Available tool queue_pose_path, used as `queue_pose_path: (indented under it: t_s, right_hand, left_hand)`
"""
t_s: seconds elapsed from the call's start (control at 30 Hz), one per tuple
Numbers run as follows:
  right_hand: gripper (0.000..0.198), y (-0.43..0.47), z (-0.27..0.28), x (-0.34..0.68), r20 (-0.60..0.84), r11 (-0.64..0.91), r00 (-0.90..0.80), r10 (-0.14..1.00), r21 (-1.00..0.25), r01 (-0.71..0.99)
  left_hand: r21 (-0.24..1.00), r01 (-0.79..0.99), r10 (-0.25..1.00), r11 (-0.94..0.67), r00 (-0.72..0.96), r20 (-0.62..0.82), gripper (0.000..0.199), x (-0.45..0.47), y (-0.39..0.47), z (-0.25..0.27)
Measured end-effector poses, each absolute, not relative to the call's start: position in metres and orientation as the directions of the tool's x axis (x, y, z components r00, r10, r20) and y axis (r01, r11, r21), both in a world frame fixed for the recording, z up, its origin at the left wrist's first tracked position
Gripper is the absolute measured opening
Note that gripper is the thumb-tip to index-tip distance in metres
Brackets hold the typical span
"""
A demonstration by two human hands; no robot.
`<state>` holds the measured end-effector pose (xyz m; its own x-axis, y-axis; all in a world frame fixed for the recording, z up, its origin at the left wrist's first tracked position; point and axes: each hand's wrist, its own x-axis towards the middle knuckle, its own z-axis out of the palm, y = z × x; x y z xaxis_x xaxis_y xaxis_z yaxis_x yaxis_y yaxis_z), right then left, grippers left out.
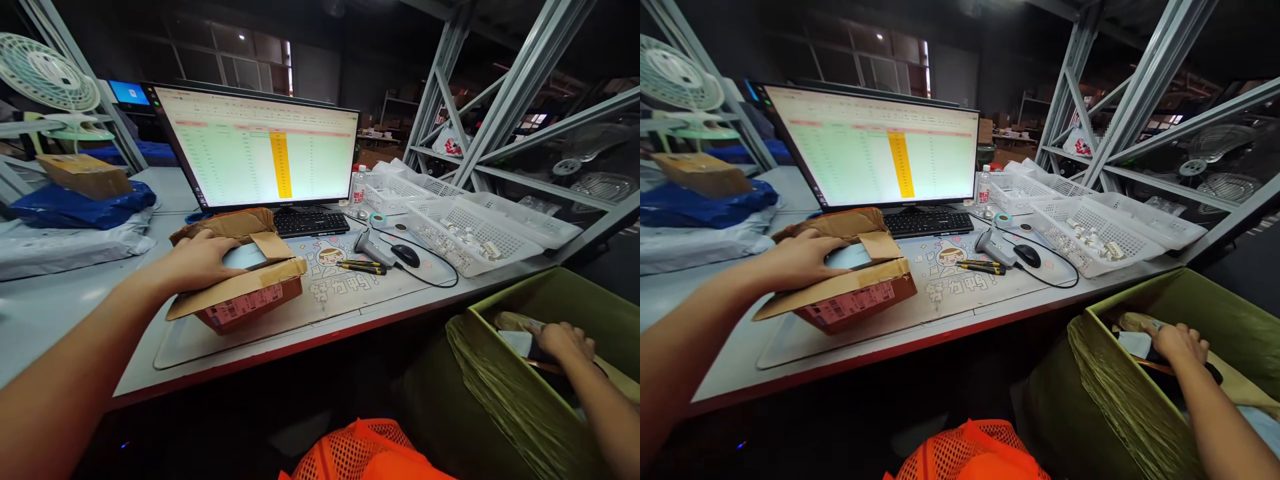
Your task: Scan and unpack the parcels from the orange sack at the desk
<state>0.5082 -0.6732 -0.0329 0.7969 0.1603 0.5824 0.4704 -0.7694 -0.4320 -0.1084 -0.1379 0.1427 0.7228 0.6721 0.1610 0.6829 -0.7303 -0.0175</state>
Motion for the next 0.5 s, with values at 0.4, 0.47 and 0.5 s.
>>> queue_pose_path:
  t_s: [0.4, 0.47, 0.5]
  right_hand:
    - [0.049, -0.473, 0.053, 0.282, 0.739, 0.075, 0.308, 0.599, -0.435, 0.897]
    - [0.090, -0.428, 0.042, 0.234, 0.639, 0.350, 0.162, 0.752, -0.595, 0.723]
    - [0.106, -0.409, 0.036, 0.215, 0.638, 0.453, 0.107, 0.762, -0.644, 0.617]
  left_hand:
    - [-0.004, 0.664, 0.581, -0.748, 0.657, 0.480, 0.074, -0.124, -0.186, 0.155]
    - [0.092, 0.602, 0.540, -0.793, 0.625, 0.564, 0.073, -0.124, -0.214, 0.155]
    - [0.138, 0.559, 0.525, -0.818, 0.624, 0.579, 0.071, -0.123, -0.229, 0.153]
